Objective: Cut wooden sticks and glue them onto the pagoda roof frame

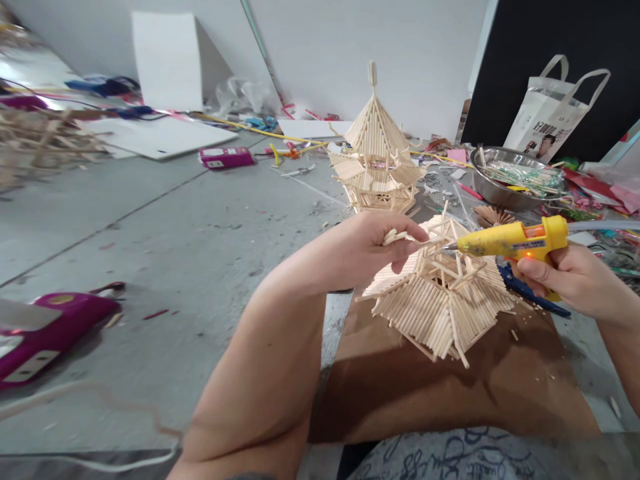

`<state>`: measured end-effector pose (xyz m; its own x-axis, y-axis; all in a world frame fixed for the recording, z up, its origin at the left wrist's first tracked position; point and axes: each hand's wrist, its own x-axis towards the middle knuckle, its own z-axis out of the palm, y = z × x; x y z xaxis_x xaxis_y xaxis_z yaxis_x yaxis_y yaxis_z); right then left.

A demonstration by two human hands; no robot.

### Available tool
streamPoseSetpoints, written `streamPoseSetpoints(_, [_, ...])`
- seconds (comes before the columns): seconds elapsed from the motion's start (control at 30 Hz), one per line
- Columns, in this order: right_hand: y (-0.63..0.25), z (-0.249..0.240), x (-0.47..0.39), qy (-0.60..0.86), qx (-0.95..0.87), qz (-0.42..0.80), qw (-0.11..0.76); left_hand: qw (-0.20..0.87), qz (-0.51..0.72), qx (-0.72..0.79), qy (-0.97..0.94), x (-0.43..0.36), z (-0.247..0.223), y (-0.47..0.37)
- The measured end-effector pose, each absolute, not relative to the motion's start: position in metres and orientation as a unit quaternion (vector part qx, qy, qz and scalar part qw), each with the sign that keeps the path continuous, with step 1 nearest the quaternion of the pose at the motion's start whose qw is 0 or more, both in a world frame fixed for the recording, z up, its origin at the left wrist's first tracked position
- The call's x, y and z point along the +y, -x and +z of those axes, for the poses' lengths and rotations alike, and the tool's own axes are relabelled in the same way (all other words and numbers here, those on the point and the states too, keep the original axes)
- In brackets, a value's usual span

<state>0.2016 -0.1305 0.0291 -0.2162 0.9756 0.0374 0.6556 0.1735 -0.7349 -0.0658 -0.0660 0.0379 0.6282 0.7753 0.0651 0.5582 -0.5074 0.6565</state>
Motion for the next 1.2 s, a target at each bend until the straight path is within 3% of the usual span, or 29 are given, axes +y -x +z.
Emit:
streamPoseSetpoints(0.93, [-0.208,0.024,-0.131,0.615,-0.682,0.313,0.241,0.318,0.176,0.382,-0.85,-0.066,0.035,0.063])
streamPoseSetpoints(1.2, [-0.214,0.019,-0.13,0.598,-0.685,0.317,0.27,0.313,0.172,0.382,-0.852,-0.066,0.034,0.063])
